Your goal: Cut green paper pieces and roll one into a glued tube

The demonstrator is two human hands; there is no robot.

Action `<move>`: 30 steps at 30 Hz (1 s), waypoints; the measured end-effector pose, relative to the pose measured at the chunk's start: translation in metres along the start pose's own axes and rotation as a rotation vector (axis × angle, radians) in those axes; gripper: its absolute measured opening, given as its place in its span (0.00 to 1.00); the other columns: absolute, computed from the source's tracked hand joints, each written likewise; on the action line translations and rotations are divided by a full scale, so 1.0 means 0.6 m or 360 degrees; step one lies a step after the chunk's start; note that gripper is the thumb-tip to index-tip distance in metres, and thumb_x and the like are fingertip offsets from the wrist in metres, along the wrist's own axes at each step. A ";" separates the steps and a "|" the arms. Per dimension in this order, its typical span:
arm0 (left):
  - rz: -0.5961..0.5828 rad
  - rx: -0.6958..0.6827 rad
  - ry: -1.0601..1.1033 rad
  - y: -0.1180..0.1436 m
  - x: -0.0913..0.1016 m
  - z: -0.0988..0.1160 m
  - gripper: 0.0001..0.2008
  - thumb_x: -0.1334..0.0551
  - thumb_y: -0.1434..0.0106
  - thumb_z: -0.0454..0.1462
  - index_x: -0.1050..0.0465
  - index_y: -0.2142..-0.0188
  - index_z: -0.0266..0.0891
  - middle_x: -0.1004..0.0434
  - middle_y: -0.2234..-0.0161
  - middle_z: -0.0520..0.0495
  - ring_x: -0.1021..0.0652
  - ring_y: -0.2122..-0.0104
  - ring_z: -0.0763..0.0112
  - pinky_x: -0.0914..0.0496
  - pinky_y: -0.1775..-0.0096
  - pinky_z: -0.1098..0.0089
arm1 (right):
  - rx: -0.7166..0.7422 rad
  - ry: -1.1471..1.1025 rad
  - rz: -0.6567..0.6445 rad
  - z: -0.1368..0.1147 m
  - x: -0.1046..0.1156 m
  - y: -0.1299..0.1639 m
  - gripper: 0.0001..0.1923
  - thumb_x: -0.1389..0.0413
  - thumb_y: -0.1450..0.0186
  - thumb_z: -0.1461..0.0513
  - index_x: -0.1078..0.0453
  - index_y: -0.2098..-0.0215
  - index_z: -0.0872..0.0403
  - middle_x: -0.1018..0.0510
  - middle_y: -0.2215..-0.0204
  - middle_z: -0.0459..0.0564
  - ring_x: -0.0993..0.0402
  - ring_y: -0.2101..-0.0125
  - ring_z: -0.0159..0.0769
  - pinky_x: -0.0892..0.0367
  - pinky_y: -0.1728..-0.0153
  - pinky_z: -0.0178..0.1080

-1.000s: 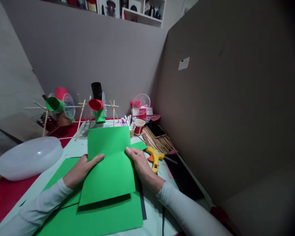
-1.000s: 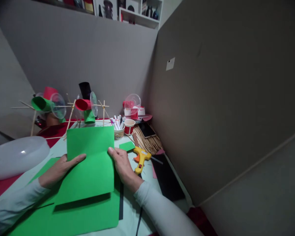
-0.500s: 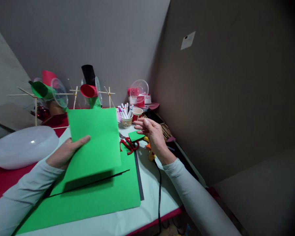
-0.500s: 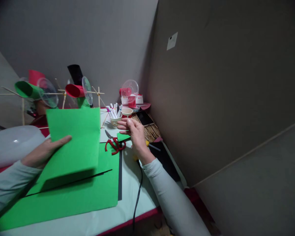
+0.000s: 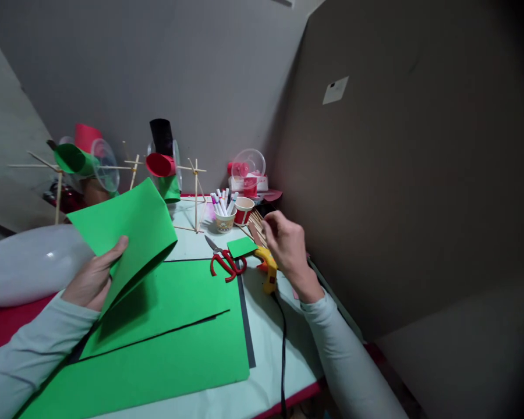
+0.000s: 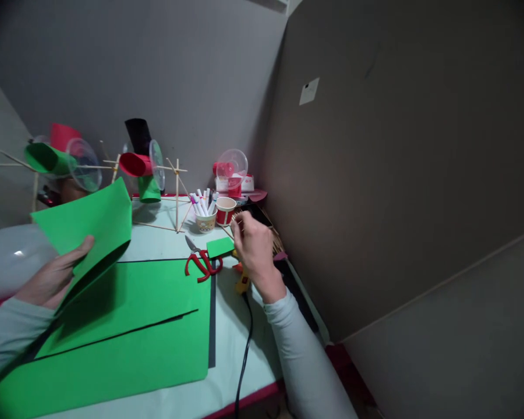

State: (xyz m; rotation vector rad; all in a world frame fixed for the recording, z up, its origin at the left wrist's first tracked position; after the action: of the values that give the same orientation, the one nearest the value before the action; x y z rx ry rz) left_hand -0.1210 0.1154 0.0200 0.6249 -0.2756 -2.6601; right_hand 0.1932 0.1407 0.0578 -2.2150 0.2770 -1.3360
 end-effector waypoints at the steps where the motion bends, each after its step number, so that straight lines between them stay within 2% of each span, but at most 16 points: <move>1: -0.0005 0.0027 0.0011 0.002 -0.002 -0.003 0.17 0.47 0.31 0.29 0.29 0.45 0.33 0.17 0.75 0.53 0.20 0.80 0.74 0.21 0.65 0.75 | 0.0058 0.0058 -0.0103 -0.009 -0.013 0.006 0.09 0.51 0.29 0.60 0.31 0.59 0.56 0.21 0.68 0.53 0.26 0.69 0.38 0.38 0.67 0.37; 3: -0.0011 0.0070 0.0034 0.005 -0.004 -0.010 0.18 0.46 0.32 0.28 0.30 0.45 0.34 0.17 0.75 0.53 0.20 0.80 0.73 0.21 0.66 0.75 | 0.0184 0.0172 -0.0329 -0.031 -0.053 0.025 0.04 0.44 0.33 0.62 0.29 0.65 0.55 0.23 0.72 0.50 0.26 0.71 0.37 0.36 0.69 0.37; 5: -0.0027 0.0102 0.0060 0.007 -0.005 -0.018 0.18 0.45 0.33 0.27 0.30 0.45 0.34 0.16 0.73 0.51 0.19 0.80 0.72 0.20 0.67 0.75 | 0.0282 0.0256 -0.0471 -0.050 -0.095 0.048 0.08 0.43 0.32 0.59 0.29 0.62 0.57 0.23 0.67 0.48 0.25 0.68 0.35 0.30 0.66 0.40; 7: -0.0050 0.0127 0.0097 0.009 -0.006 -0.023 0.18 0.44 0.34 0.27 0.29 0.46 0.34 0.16 0.72 0.50 0.18 0.79 0.70 0.20 0.68 0.73 | 0.0329 0.0301 -0.0529 -0.059 -0.128 0.065 0.10 0.44 0.31 0.58 0.29 0.56 0.57 0.23 0.61 0.50 0.25 0.63 0.36 0.27 0.61 0.43; 10: -0.0099 0.0176 0.0160 0.009 -0.007 -0.027 0.16 0.42 0.35 0.28 0.27 0.49 0.34 0.15 0.70 0.46 0.17 0.76 0.65 0.19 0.68 0.70 | 0.0351 0.0272 -0.0529 -0.054 -0.150 0.073 0.11 0.45 0.31 0.58 0.30 0.53 0.56 0.24 0.56 0.51 0.25 0.59 0.37 0.27 0.58 0.45; 14: -0.0120 0.0230 0.0224 0.006 -0.003 -0.023 0.12 0.42 0.35 0.30 0.24 0.55 0.31 0.16 0.70 0.41 0.17 0.76 0.61 0.19 0.71 0.66 | 0.0314 0.0040 -0.0454 -0.038 -0.139 0.062 0.06 0.45 0.33 0.66 0.31 0.58 0.57 0.25 0.62 0.51 0.27 0.62 0.39 0.29 0.59 0.45; 17: -0.0099 0.0209 0.0276 0.000 0.002 -0.013 0.11 0.43 0.33 0.31 0.24 0.55 0.30 0.16 0.71 0.41 0.17 0.77 0.62 0.19 0.72 0.65 | 0.0250 -0.0262 -0.0405 -0.035 -0.117 0.049 0.08 0.46 0.39 0.71 0.33 0.62 0.56 0.26 0.66 0.54 0.30 0.65 0.42 0.32 0.60 0.47; 21: -0.0046 0.0083 0.0347 -0.009 0.012 0.007 0.13 0.43 0.33 0.31 0.26 0.51 0.31 0.16 0.72 0.42 0.17 0.76 0.63 0.19 0.69 0.66 | 0.0119 -0.0816 -0.0375 -0.040 -0.087 0.033 0.10 0.46 0.37 0.63 0.39 0.57 0.52 0.26 0.64 0.53 0.29 0.66 0.40 0.32 0.65 0.43; 25: 0.0007 -0.0085 0.0416 -0.016 0.020 0.026 0.16 0.43 0.33 0.30 0.29 0.46 0.31 0.16 0.72 0.44 0.17 0.74 0.64 0.19 0.62 0.66 | -0.0023 -0.1321 -0.0356 -0.047 -0.069 0.023 0.20 0.48 0.33 0.55 0.43 0.46 0.52 0.27 0.62 0.53 0.27 0.66 0.37 0.31 0.70 0.37; 27: 0.0007 -0.0150 0.0439 -0.019 0.022 0.032 0.18 0.44 0.32 0.30 0.31 0.44 0.31 0.15 0.71 0.44 0.16 0.72 0.64 0.20 0.59 0.65 | -0.0108 -0.1544 -0.0300 -0.049 -0.063 0.020 0.25 0.44 0.35 0.54 0.43 0.43 0.50 0.29 0.62 0.51 0.29 0.68 0.34 0.32 0.71 0.35; 28: 0.0001 -0.0169 0.0443 -0.020 0.023 0.034 0.18 0.44 0.32 0.30 0.32 0.43 0.31 0.15 0.70 0.44 0.16 0.71 0.63 0.20 0.58 0.65 | -0.0175 -0.1730 -0.0327 -0.050 -0.063 0.021 0.27 0.41 0.37 0.54 0.42 0.43 0.49 0.30 0.64 0.48 0.31 0.71 0.32 0.34 0.73 0.33; 30: -0.0011 -0.0187 0.0440 -0.023 0.025 0.036 0.19 0.45 0.32 0.29 0.33 0.42 0.29 0.16 0.70 0.42 0.16 0.70 0.62 0.20 0.57 0.63 | -0.0321 -0.2175 -0.0554 -0.056 -0.068 0.027 0.30 0.37 0.40 0.52 0.39 0.44 0.49 0.34 0.74 0.41 0.39 0.79 0.27 0.40 0.80 0.31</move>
State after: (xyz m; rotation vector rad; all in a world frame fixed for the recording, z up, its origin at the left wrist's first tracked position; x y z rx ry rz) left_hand -0.1479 0.1236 0.0293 0.9420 -0.0383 -2.5335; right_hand 0.1456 0.1334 0.0301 -2.8557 -0.5137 0.3133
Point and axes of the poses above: each hand's wrist, its own y-axis away from the middle knuckle, its own x-axis out of the back of the hand, z = x × y, the point moved 3 cm from there along -y, towards the middle knuckle
